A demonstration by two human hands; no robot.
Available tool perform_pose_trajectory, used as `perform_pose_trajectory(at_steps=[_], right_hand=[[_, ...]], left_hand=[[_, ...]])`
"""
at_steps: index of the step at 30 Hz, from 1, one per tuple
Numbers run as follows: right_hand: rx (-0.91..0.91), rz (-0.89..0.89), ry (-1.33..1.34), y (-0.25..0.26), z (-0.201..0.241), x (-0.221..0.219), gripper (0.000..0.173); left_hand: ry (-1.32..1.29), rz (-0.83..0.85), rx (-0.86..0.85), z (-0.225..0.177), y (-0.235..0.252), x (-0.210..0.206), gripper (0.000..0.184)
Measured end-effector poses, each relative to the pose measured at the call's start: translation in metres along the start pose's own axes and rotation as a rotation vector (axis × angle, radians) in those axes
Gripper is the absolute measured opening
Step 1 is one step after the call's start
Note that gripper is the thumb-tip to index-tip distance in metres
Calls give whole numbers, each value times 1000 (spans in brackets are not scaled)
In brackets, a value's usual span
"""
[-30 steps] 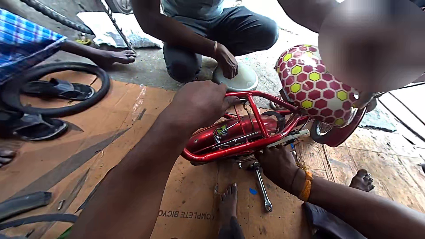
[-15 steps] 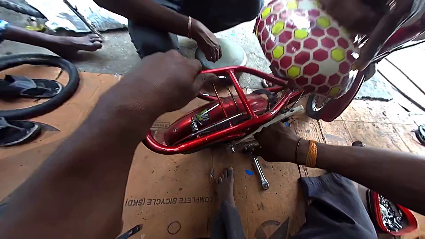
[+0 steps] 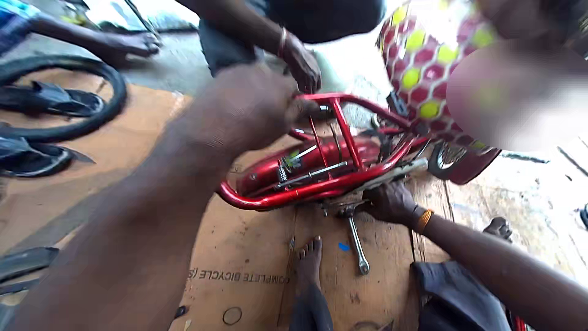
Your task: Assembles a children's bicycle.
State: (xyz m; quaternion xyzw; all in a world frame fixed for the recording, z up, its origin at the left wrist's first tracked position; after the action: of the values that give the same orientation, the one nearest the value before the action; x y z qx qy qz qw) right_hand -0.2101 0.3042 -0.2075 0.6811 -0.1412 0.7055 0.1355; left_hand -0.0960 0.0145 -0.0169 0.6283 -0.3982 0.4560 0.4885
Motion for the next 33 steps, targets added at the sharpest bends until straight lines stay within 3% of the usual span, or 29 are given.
perform_pose_trajectory(at_steps=[3,8,10,12,15,18,20,23,25,30,33], right_hand=[[87,138,16,1,8,18,32],[393,151,-88,6,13,31,24],[468,272,-72,2,20,29,24],[405,472,-78,-4,28,19,26],[120,723,-43,-30,26,-18,32],[-131,767,150,-69,10,-65,38],[-381,666,427,-93,-4,-91,38],[-1228,211,1085,-105,-22,-100,56],[-1552,-89,1342,-97,-34,-100,69],[-1664,-531,1535,-73,-31,-100,45],[-1671,-667,1589,-70,-32,-103,31]], left_hand=[[-12,17,50,-6,1,4,60],[-37,64,94,-5,-1,4,60],[-31,80,93,-6,1,4,60],[-15,90,93,-5,2,6,60],[-16,87,98,-5,0,5,58],[-18,58,94,-4,2,6,58],[-15,66,91,-3,1,5,59],[-13,65,86,-3,3,3,59],[-20,62,93,-4,2,3,59],[-43,66,111,-6,0,7,59],[-46,72,106,-5,-1,7,59]])
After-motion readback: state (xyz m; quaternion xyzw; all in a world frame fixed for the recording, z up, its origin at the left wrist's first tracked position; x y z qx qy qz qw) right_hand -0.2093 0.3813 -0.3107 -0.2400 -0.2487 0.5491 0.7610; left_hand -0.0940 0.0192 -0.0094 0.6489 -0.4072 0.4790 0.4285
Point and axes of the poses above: each hand's wrist, its own y-axis towards the middle knuckle, its own x-axis out of the back of the hand, z = x × y, the point moved 4 cm from there along y, towards the middle knuckle, and after that the axes turned 14 degrees about -z, right-handed, at the moved point
